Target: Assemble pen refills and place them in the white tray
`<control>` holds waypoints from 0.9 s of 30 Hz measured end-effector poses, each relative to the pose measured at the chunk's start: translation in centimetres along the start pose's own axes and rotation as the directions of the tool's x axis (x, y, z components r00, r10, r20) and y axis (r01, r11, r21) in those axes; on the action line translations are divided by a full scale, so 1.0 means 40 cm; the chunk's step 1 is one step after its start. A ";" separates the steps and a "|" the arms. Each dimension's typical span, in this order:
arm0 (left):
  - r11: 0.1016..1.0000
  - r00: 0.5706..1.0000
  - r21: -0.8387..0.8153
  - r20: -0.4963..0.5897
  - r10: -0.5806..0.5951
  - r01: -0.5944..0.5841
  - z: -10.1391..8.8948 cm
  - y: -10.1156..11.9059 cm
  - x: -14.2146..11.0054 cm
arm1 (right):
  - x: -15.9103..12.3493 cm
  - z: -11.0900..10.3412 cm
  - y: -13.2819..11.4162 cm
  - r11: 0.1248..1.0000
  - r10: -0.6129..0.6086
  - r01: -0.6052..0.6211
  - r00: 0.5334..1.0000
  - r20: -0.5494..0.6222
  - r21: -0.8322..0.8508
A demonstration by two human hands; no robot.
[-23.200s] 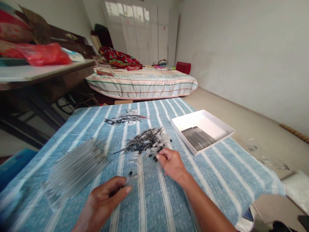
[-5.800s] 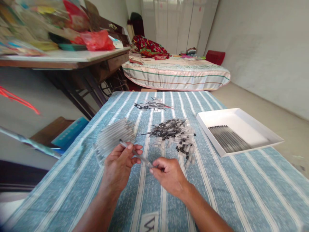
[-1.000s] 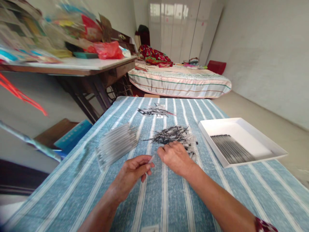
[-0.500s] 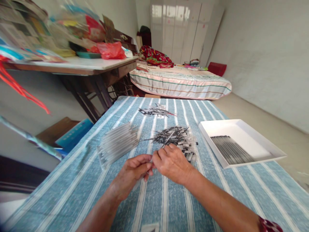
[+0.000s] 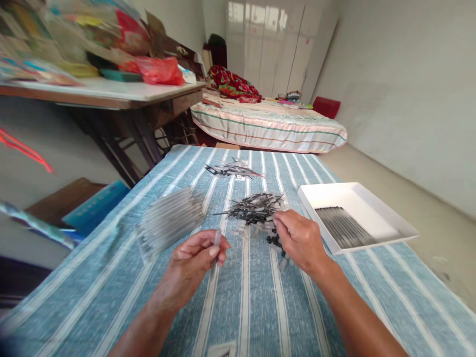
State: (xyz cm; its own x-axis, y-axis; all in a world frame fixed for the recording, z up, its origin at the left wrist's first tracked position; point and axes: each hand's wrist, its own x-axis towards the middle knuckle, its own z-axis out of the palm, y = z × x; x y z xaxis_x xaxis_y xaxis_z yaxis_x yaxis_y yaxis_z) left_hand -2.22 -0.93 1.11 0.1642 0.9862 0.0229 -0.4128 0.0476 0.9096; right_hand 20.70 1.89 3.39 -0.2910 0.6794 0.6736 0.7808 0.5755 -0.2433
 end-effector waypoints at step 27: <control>0.986 0.981 0.074 0.118 -0.157 0.149 -0.008 -0.034 0.002 | -0.124 0.053 0.051 0.882 0.446 -0.249 0.715 0.538 -0.400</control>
State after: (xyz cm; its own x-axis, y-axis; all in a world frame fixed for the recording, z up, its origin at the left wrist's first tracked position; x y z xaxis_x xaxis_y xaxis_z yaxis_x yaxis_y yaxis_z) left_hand -1.92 -0.86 -0.27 0.3311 0.9409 -0.0711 -0.3164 0.1817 0.9311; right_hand 22.58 0.66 -1.90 -0.1580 0.9874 -0.0024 0.9822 0.1569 -0.1032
